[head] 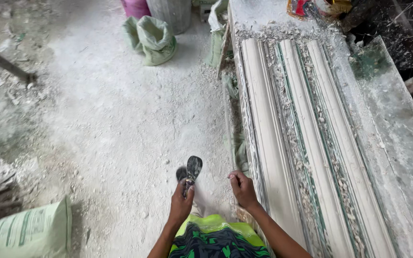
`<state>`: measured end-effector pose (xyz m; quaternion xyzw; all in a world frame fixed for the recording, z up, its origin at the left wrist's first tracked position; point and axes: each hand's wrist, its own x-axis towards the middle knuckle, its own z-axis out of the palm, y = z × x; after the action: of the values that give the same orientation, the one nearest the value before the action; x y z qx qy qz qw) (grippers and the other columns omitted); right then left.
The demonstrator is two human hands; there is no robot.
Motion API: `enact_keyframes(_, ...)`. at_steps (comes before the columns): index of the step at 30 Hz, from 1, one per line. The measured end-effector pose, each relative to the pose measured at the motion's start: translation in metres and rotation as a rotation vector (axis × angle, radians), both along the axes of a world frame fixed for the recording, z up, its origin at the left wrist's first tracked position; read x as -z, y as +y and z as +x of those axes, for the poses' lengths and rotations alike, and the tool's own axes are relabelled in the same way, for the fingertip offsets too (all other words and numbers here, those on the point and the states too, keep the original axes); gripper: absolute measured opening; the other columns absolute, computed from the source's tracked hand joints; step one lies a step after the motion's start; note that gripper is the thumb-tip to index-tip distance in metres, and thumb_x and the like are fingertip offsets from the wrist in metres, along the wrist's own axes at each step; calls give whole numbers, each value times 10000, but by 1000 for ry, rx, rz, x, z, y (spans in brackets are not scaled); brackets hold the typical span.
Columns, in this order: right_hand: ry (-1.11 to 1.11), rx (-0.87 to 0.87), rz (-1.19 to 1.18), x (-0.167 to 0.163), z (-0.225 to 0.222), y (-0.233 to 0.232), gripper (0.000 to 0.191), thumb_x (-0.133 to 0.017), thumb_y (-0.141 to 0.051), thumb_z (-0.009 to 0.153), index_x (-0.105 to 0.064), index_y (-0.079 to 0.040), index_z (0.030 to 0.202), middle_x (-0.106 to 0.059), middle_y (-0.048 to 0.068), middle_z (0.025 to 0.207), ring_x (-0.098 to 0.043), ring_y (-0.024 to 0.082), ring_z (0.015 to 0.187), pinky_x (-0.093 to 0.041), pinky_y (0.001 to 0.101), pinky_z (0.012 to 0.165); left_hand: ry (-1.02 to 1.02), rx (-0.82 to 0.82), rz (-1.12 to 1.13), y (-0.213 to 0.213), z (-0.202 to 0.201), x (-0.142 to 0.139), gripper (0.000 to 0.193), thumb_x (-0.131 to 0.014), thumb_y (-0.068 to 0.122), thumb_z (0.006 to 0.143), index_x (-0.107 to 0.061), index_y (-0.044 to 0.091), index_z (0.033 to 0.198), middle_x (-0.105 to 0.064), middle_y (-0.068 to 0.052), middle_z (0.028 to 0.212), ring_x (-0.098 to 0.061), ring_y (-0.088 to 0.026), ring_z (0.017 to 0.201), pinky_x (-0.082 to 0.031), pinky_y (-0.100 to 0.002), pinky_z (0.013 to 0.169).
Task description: The person scrapes dried plaster residue and debris out of the grooves of decorative white molding pieces using a small handheld scraper, working along each piece section by section. They then use a green brush to sweep loose plaster dust off the cleaned moldings.
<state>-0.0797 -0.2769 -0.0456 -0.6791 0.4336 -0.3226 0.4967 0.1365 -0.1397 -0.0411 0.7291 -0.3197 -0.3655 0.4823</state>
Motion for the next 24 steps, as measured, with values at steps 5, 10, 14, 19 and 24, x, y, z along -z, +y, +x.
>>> enact_keyframes(5,196,19,46,21,46,-80,269,-561,-220,1063,-712,-9,992,-633,46,676,-567,78,578,-457,256,564,9,139,-54,-104,41,25,395,-612,218,999,-582,17,1338,-731,-107,990,-661,-154,821,-552,-319,723)
enact_keyframes(10,6,58,244,1,95,-154,266,-543,-196,1005,-654,-33,1184,-724,27,853,-692,95,656,-575,274,584,-25,335,-97,-237,91,4,442,-594,210,1007,-527,24,1402,-701,-152,852,-624,-166,717,-515,-355,648)
enact_keyframes(14,137,261,405,-15,101,-195,300,-551,-235,983,-671,-52,1188,-620,24,672,-567,143,474,-473,320,478,-161,506,-140,-343,125,-22,405,-603,208,1012,-552,24,1370,-672,-147,728,-601,-181,574,-488,-369,533)
enact_keyframes(19,239,432,203,-2,68,-220,443,-571,-299,1121,-688,58,886,-520,65,591,-442,139,549,-417,332,547,-111,608,-290,-451,123,-37,321,-591,210,1037,-554,-3,1275,-738,-122,817,-657,-121,644,-510,-312,559)
enact_keyframes(24,95,389,76,-9,28,-232,272,-566,-199,998,-733,-33,1135,-655,135,984,-629,178,872,-524,291,794,254,586,-169,-485,58,-23,197,-570,204,1037,-499,23,1063,-764,-111,897,-580,-96,624,-459,-273,496)
